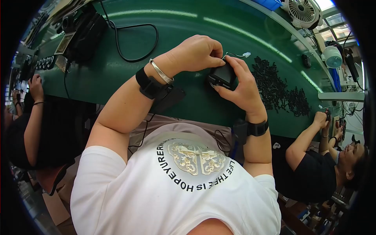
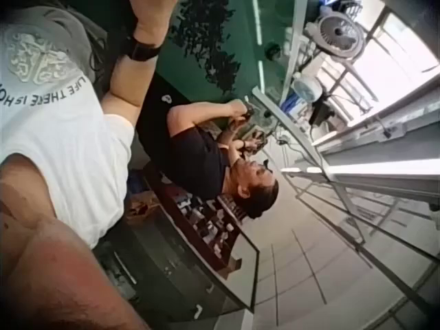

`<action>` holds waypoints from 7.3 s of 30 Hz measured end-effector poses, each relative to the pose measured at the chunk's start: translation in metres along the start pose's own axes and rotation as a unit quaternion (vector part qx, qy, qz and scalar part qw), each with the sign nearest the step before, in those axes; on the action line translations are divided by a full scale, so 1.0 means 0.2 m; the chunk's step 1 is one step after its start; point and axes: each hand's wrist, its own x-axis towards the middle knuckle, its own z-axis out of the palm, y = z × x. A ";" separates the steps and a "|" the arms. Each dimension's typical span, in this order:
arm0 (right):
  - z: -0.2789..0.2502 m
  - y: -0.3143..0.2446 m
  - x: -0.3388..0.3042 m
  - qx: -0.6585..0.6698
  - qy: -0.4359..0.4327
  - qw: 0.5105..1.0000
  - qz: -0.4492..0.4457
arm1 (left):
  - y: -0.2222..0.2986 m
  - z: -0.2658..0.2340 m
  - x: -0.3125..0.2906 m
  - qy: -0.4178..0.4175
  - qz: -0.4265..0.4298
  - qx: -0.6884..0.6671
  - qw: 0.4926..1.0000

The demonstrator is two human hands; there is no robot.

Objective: The person assembles a speaker housing by threading a wire through the casing, pressing the speaker into place, and fitting the plastic shell together. They then pick up small screws from the workbench and insert them into the housing by hand.

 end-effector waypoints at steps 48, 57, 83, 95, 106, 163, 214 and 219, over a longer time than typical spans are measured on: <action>-0.01 -0.01 -0.16 -0.079 -0.016 0.995 0.059 | -0.15 0.19 -0.02 -0.084 0.178 0.136 0.971; 0.01 -0.02 -0.15 -0.087 -0.013 0.995 0.053 | -0.15 0.16 -0.01 -0.112 0.171 0.122 0.971; 0.00 -0.03 -0.14 -0.121 -0.028 0.991 0.050 | -0.15 0.16 -0.02 -0.098 0.175 0.131 0.971; 0.00 -0.05 -0.14 -0.142 -0.031 0.988 0.054 | -0.09 0.12 -0.01 -0.140 0.114 0.101 0.978; 0.01 -0.04 -0.14 -0.142 -0.022 0.988 0.051 | -0.13 0.12 -0.01 -0.114 0.150 0.125 0.974; -0.09 -0.09 -0.09 0.033 -0.097 0.975 0.199 | -0.11 0.21 -0.12 -0.027 0.163 0.048 0.985; 0.02 -0.07 -0.02 0.333 -0.049 0.917 0.215 | -0.11 -0.01 -0.14 -0.080 -0.034 -0.144 0.986; -0.01 -0.07 0.02 0.310 -0.060 0.912 0.262 | -0.14 0.02 -0.13 -0.092 -0.080 -0.225 0.967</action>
